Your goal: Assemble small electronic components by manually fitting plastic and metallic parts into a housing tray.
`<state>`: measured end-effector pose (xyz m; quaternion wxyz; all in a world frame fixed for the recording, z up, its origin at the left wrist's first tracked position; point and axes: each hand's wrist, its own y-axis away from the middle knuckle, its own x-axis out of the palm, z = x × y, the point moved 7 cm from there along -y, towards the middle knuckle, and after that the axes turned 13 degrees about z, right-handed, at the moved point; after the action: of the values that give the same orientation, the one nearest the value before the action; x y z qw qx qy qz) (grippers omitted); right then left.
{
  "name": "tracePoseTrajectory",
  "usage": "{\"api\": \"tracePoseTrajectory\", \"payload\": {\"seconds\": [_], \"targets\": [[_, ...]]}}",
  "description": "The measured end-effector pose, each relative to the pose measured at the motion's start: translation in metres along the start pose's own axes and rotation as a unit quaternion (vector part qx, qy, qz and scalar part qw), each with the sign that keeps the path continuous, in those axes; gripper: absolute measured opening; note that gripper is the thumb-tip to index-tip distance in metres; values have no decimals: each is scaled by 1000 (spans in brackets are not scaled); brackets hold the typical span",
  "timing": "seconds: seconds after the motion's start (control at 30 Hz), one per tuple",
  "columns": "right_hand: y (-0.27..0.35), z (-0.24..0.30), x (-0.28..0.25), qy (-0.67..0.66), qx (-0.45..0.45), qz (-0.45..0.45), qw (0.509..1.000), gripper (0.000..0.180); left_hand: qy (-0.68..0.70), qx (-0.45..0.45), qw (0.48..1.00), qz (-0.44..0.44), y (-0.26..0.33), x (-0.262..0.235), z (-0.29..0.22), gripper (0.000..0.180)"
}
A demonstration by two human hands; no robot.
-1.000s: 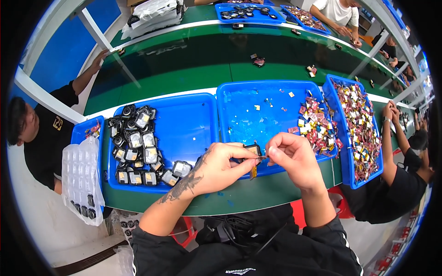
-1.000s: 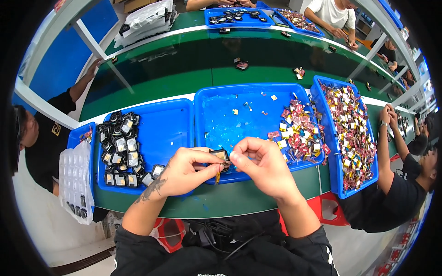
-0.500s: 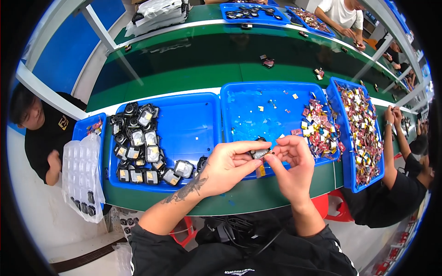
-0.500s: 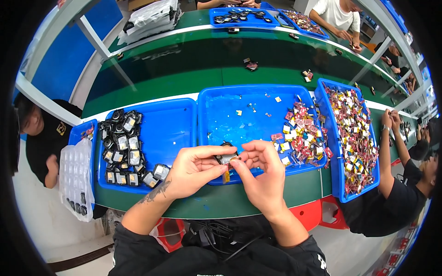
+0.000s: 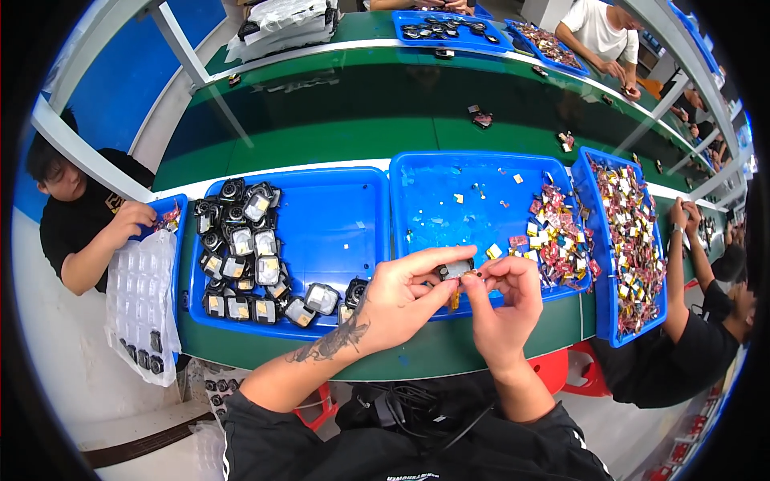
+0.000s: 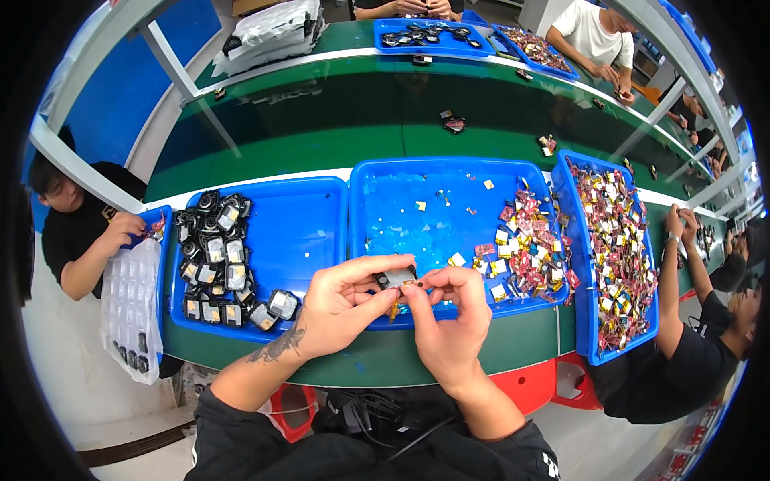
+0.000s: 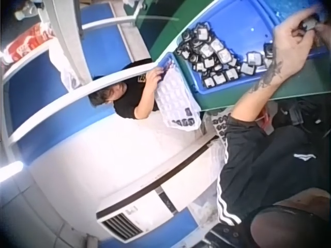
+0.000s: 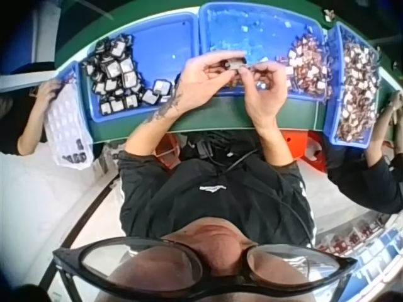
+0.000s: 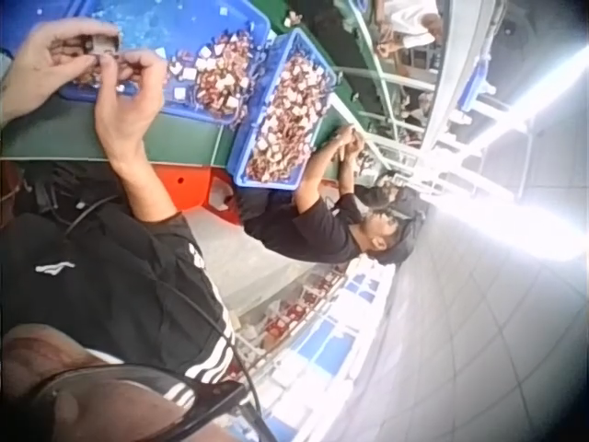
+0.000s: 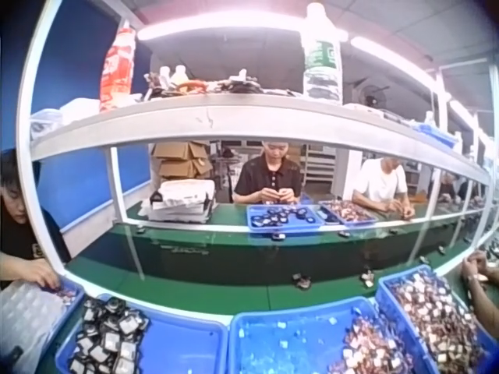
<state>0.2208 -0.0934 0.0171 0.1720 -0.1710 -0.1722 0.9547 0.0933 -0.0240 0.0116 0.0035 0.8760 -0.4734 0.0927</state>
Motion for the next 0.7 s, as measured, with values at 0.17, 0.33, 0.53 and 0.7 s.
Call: {"api": "tracePoseTrajectory", "payload": {"seconds": [0.17,0.33,0.53,0.7], "targets": [[-2,-8,4,-44,57,-5,997,29,79,3,997,5,-1,3,5,45],[-1,-14,12,-203,105,72,971,33,79,-10,997,-7,1,0,9,50],[-47,-26,14,-194,162,210,945,42,-247,-13,968,-51,12,-28,-36,48],[-180,-61,17,-85,175,229,954,39,-726,-72,678,-94,93,-86,-41,31]]}}
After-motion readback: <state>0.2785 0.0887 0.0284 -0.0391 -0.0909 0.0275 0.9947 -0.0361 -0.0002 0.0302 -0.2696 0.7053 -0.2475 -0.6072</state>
